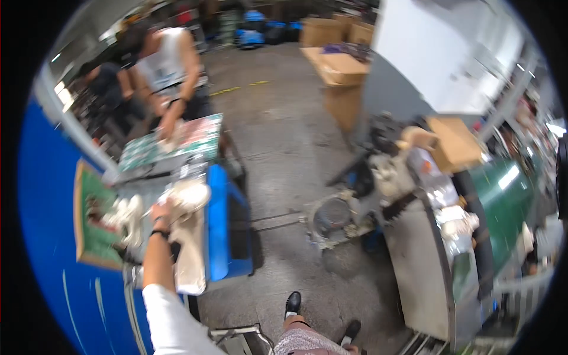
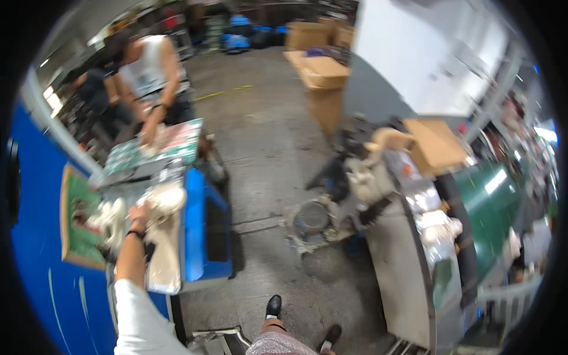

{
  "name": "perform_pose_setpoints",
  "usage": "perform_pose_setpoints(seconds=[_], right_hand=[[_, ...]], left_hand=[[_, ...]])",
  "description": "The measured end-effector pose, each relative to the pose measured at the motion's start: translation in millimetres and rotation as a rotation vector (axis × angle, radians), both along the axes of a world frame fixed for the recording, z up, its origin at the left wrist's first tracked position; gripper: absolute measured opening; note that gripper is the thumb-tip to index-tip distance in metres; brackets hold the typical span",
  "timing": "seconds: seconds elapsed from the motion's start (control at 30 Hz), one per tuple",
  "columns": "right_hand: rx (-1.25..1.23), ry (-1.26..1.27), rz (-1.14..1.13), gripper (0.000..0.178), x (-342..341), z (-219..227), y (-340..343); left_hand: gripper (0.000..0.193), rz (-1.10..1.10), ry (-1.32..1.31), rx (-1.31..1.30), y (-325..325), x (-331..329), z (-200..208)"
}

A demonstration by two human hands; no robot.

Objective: Inserting shoe lasts into shoes and using a lasting machine on a production line.

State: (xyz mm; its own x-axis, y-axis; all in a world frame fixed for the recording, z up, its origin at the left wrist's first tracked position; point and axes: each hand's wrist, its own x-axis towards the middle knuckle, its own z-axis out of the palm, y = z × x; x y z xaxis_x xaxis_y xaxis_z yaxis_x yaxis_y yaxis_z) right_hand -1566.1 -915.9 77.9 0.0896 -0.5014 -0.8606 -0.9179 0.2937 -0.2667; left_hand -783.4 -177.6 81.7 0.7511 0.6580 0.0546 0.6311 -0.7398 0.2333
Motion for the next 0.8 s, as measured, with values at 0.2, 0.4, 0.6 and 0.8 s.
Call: perform_pose_setpoints(seconds=[0.2,0.4,0.6,0.8], right_hand=[[-0.369,-0.062,0.443,0.033,41.4,-51.7,-68.4],[0.189,-0.461,-0.093,0.053,254.8,-23.0,-135.7],[1.139,-0.775,-0.053,0.086,386.6,87.4,-128.2],[0.985,-1.065,-0.081,0.070,410.1,181.8,-196.4]], left_hand=[[0.049,-0.292,-0.040,0.115,-35.4,-52.5,5.2],[0.033,-0.644,-0.217,-0.125,-313.2,-162.9,103.4],[0.019,-0.977,0.018,-0.932,-594.2,-297.9,191.5],[0.019,-1.242,-0.013,-0.772,-710.3,-321.8,183.6]])
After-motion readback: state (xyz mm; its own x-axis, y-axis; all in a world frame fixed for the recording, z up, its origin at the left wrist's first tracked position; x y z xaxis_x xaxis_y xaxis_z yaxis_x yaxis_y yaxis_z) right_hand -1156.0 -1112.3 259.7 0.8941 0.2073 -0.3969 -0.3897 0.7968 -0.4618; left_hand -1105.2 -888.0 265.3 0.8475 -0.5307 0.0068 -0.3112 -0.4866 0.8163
